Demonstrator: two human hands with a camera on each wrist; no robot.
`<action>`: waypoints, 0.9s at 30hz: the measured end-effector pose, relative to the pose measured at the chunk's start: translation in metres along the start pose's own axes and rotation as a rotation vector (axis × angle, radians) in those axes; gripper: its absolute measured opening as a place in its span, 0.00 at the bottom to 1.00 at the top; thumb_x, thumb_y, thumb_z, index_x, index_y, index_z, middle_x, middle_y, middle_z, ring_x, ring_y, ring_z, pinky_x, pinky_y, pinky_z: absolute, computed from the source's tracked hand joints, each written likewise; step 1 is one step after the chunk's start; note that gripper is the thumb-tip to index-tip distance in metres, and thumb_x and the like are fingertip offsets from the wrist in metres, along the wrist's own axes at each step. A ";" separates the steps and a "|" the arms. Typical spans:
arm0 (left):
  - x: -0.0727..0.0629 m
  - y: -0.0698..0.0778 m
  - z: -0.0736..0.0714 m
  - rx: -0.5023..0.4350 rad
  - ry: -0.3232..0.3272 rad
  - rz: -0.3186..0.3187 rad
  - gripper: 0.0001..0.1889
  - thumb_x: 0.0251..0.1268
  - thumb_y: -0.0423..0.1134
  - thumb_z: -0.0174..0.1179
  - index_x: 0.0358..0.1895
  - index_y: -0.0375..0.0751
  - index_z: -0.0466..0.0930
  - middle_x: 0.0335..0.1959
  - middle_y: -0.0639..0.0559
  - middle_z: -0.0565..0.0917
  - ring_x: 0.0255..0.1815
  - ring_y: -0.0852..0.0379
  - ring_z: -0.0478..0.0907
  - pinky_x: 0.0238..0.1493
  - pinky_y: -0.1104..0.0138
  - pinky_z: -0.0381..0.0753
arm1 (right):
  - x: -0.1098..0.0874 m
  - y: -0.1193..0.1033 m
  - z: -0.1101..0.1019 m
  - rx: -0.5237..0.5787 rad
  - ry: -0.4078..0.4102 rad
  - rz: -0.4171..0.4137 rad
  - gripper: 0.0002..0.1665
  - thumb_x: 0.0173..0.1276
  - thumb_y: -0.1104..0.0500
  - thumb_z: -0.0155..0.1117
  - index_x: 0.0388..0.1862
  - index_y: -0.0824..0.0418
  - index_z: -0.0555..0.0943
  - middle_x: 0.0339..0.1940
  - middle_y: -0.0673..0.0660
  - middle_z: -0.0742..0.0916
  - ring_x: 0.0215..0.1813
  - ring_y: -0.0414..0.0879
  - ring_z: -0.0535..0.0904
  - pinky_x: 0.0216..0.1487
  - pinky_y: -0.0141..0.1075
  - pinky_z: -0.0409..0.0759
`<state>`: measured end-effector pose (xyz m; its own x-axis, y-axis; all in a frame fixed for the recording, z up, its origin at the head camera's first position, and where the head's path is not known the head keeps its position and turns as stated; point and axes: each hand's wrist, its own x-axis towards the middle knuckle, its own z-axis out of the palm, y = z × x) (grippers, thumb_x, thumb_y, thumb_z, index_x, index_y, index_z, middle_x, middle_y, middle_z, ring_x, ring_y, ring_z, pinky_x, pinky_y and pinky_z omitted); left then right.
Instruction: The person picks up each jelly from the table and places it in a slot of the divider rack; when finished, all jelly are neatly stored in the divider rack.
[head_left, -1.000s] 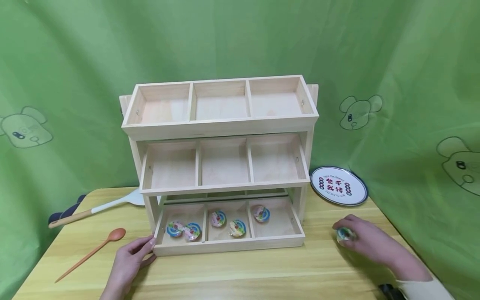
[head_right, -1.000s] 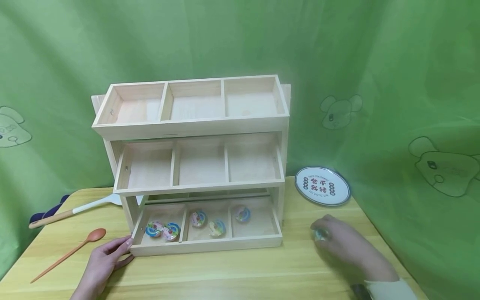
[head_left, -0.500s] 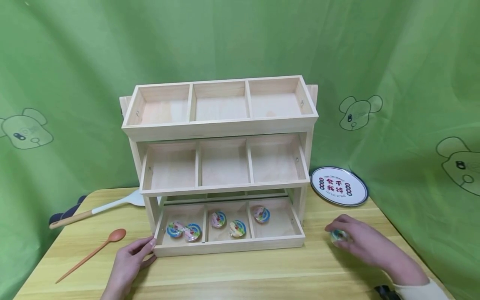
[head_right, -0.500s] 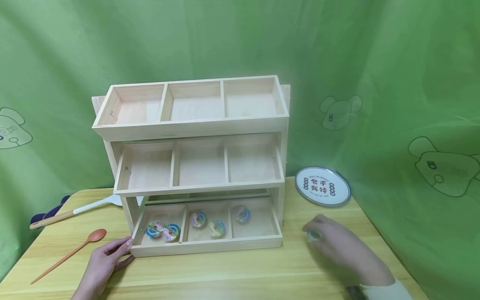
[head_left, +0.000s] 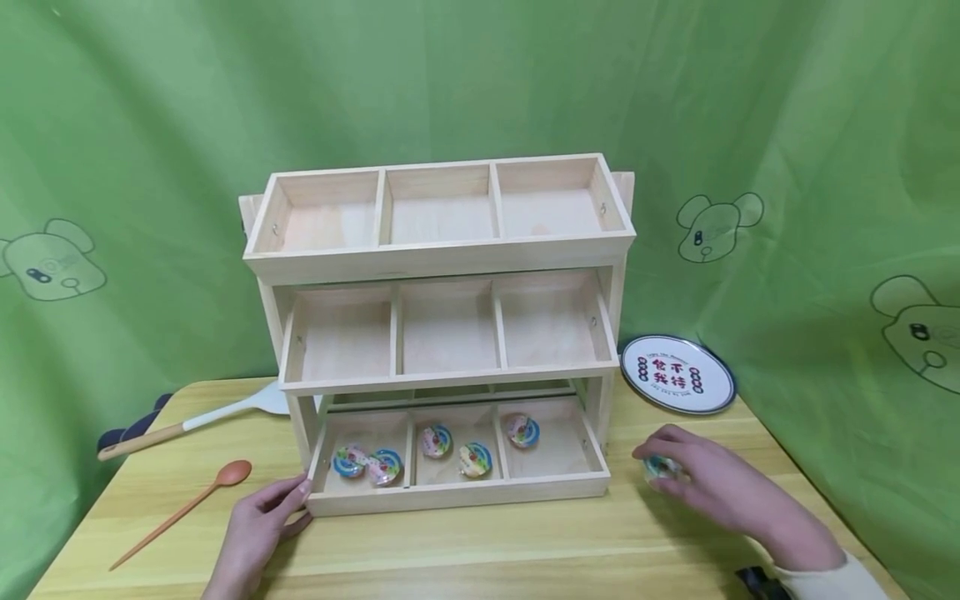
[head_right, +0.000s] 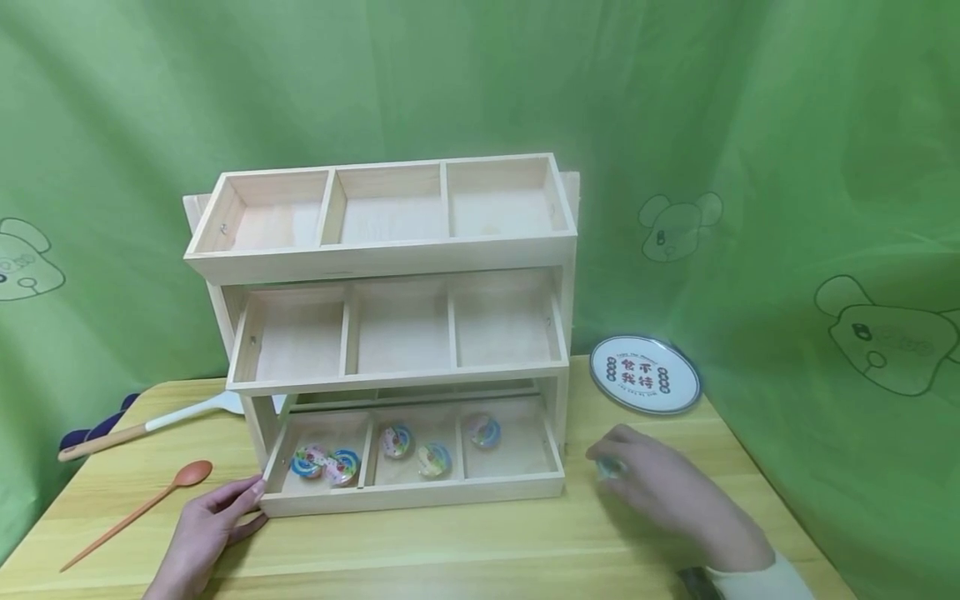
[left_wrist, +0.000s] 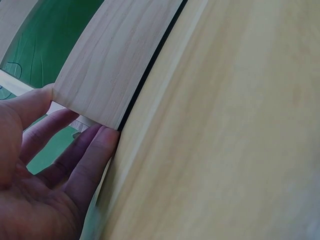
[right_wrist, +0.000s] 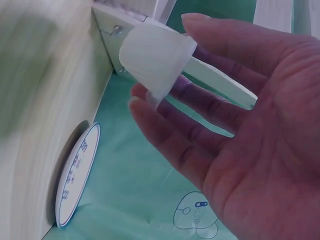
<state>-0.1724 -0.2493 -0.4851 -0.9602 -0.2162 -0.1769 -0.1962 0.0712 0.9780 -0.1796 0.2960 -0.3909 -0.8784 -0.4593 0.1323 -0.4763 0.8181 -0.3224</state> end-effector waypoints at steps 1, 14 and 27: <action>0.000 0.000 0.000 -0.001 0.000 0.001 0.24 0.71 0.38 0.61 0.62 0.23 0.72 0.61 0.33 0.74 0.46 0.56 0.81 0.49 0.63 0.86 | 0.001 -0.001 0.000 0.002 0.000 -0.008 0.20 0.60 0.60 0.73 0.52 0.55 0.83 0.49 0.48 0.82 0.47 0.47 0.80 0.49 0.47 0.85; -0.001 0.002 0.001 -0.014 0.003 0.017 0.23 0.71 0.37 0.61 0.61 0.22 0.73 0.59 0.33 0.75 0.45 0.58 0.81 0.49 0.63 0.86 | 0.017 -0.023 -0.002 0.029 -0.005 -0.050 0.20 0.62 0.59 0.72 0.54 0.55 0.83 0.50 0.46 0.81 0.49 0.45 0.79 0.49 0.45 0.85; -0.001 0.002 0.001 0.009 -0.001 0.024 0.23 0.71 0.37 0.61 0.61 0.23 0.73 0.60 0.33 0.75 0.45 0.59 0.81 0.49 0.64 0.86 | 0.042 -0.045 0.011 0.040 0.009 -0.093 0.21 0.61 0.57 0.73 0.53 0.58 0.83 0.52 0.50 0.82 0.52 0.49 0.79 0.54 0.48 0.84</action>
<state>-0.1722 -0.2483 -0.4828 -0.9648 -0.2136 -0.1533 -0.1747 0.0848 0.9810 -0.1950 0.2360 -0.3810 -0.8308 -0.5293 0.1720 -0.5541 0.7575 -0.3453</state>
